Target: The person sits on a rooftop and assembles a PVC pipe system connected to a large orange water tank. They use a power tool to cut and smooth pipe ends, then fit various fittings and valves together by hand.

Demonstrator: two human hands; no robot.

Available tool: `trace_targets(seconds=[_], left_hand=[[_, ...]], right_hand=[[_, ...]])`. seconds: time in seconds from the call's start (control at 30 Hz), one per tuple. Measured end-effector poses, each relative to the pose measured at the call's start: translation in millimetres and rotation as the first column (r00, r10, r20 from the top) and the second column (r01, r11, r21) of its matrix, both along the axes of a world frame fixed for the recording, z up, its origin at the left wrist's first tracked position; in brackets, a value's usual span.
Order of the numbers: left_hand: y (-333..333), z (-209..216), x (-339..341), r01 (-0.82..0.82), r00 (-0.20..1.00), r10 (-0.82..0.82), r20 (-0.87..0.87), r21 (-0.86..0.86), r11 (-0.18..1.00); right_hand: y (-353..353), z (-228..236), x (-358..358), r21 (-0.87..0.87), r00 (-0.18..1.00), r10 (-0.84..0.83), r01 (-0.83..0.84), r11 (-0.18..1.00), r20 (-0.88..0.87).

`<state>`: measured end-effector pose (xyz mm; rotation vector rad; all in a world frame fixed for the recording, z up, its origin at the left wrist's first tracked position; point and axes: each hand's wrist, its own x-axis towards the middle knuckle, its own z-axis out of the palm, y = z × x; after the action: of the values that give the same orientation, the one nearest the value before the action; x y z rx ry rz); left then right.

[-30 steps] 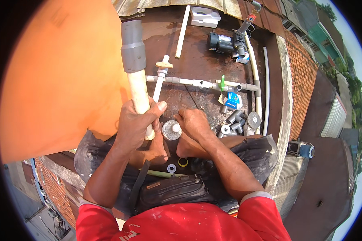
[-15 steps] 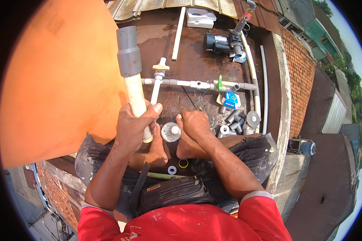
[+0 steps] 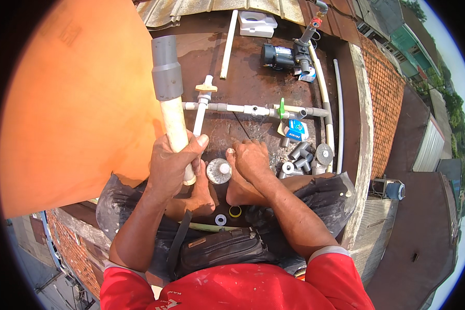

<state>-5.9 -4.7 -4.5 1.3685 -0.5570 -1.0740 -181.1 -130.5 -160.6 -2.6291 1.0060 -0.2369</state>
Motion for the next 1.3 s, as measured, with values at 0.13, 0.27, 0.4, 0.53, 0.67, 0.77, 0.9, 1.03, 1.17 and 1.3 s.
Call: trace_targets(seconds=[0.13, 0.27, 0.4, 0.53, 0.67, 0.77, 0.9, 1.03, 1.17, 1.3], left_hand=[[-0.3, 0.5, -0.3, 0.004, 1.000, -0.004, -0.008, -0.002, 1.000], [-0.2, 0.0, 0.2, 0.007, 1.000, -0.007, -0.017, -0.002, 1.000], [-1.0, 0.7, -0.1, 0.004, 1.000, -0.004, -0.024, -0.002, 1.000], [-1.4, 0.5, -0.6, 0.010, 1.000, -0.010, -0.024, -0.010, 1.000], [-1.0, 1.8, 0.0, 0.004, 1.000, -0.004, -0.017, 0.000, 1.000], [-1.9, 2.2, -0.1, 0.023, 0.999, -0.024, -0.028, -0.013, 1.000], [-3.4, 2.3, -1.0, 0.025, 1.000, -0.025, -0.019, -0.017, 1.000], [-2.0, -0.7, 0.4, 0.019, 1.000, -0.019, -0.011, -0.011, 1.000], [-1.7, 0.6, -0.8, 0.002, 1.000, -0.002, -0.010, 0.017, 1.000], [-2.8, -0.2, -1.7, 0.004, 1.000, -0.004, -0.015, 0.009, 1.000]], right_hand=[[0.3, -3.3, 0.1, -0.024, 0.999, -0.004, 0.005, 1.000, 0.034], [-1.5, 0.4, 0.2, 0.128, 0.998, -0.006, -0.003, 0.992, 0.068], [-3.1, 3.5, 2.9, 0.199, 0.997, 0.008, -0.024, 0.980, 0.078], [-0.7, 13.7, 6.9, 0.237, 0.995, -0.006, -0.017, 0.971, 0.096], [2.3, 37.6, 11.7, 0.232, 0.994, -0.034, 0.009, 0.973, 0.103], [-2.6, 31.2, 8.4, 0.214, 0.992, -0.021, -0.005, 0.977, 0.122], [-4.6, 19.9, 6.2, 0.173, 0.990, -0.018, -0.007, 0.985, 0.140], [-1.6, 19.8, 8.5, 0.148, 0.990, -0.031, 0.011, 0.989, 0.135], [-1.6, 19.2, 8.9, 0.042, 0.977, -0.077, 0.070, 0.997, 0.196], [-3.2, 7.7, 4.0, -0.047, 0.983, -0.033, 0.043, 0.998, 0.179]])
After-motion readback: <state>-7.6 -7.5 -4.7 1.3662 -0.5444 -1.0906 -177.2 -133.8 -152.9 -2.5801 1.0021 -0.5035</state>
